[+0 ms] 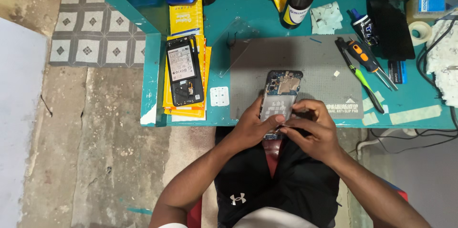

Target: The person is repairing a disassembled smartphone, carefully manipulating internal components and ribbon cables. They use a plastic spudger to adjust connections and handle a battery, working on a cluttered workbench with various tools and parts visible.

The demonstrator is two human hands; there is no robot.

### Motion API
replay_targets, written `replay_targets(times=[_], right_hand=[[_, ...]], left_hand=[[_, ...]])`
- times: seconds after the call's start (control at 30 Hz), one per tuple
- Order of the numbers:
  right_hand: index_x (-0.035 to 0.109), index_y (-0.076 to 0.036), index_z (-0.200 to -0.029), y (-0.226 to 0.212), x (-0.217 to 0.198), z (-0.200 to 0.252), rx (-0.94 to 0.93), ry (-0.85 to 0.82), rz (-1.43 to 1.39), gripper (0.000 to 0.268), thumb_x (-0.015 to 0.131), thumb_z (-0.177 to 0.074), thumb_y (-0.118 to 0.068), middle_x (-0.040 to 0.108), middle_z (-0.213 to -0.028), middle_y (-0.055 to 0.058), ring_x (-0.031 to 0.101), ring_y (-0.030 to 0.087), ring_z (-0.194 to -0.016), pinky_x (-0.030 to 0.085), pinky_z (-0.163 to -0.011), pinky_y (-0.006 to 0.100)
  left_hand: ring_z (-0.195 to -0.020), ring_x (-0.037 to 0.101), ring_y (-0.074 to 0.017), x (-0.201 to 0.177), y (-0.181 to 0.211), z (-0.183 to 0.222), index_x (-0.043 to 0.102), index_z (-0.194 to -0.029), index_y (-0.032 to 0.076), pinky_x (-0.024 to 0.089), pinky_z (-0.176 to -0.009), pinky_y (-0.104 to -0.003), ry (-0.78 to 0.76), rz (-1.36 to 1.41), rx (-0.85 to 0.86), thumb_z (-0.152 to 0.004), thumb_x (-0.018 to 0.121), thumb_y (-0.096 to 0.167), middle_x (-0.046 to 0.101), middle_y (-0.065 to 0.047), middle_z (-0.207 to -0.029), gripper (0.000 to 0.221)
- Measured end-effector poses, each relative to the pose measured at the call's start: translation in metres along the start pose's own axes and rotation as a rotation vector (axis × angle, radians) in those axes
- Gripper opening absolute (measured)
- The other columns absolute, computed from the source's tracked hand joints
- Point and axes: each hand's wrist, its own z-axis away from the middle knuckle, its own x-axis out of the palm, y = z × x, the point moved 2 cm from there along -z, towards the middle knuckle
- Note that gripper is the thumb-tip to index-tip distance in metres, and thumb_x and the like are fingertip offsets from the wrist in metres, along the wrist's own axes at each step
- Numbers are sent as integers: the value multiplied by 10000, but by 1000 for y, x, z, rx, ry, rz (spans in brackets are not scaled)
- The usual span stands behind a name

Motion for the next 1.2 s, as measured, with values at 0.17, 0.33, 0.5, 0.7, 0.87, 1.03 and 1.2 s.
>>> replay_targets(times=[0.17,0.33,0.5,0.7,0.87,1.03,1.2], right_hand=[[757,-27,-967,6,0,3,60,36,-51,197,861,-804,-67,489,-1267,76,621,168,-1116,562,-966,302],[759,-22,-983,4,-3,0,89,31,-45,215,857,-799,-74,491,-1223,69,599,186,-1113,541,-987,318],[750,-24,-996,5,-5,-2,95,19,-87,201,834,-823,-80,493,-1224,63,595,187,-1125,539,-999,320],[754,-42,-982,7,-9,-3,134,9,-120,196,833,-806,-80,477,-1231,53,570,165,-1097,504,-963,311],[761,-51,-1005,16,-10,0,168,9,-217,185,814,-829,-76,451,-1276,40,546,140,-1090,488,-977,303],[768,-50,-1042,23,-11,5,186,-1,-290,209,802,-836,-62,437,-1244,17,528,132,-1116,477,-996,289],[769,-44,-1037,26,-10,6,192,13,-379,194,788,-845,-23,431,-1254,20,506,127,-1097,448,-995,270]], left_hand=[[-1113,665,-157,0,6,0,443,-1481,17,578,-921,-308,-41,-7,16,-942,687,522,669,-104,-1241,778],[-1087,663,-155,0,11,1,455,-1470,26,566,-910,-308,-58,-31,-16,-932,726,448,674,-102,-1219,736],[-1115,664,-143,1,12,1,482,-1468,30,556,-945,-298,-38,-57,-18,-977,702,405,688,-84,-1228,657],[-1137,652,-134,2,18,2,457,-1479,34,549,-967,-290,-50,-18,18,-995,695,353,676,-78,-1238,627],[-1040,657,-126,4,21,3,493,-1443,23,562,-881,-292,-42,-18,-30,-968,724,334,681,-75,-1178,613],[-1041,681,-123,4,23,1,503,-1425,35,578,-885,-289,-59,-65,-18,-965,723,361,690,-67,-1163,605],[-1073,665,-132,4,27,4,504,-1432,29,562,-921,-293,-64,-40,21,-974,726,370,686,-78,-1194,613]])
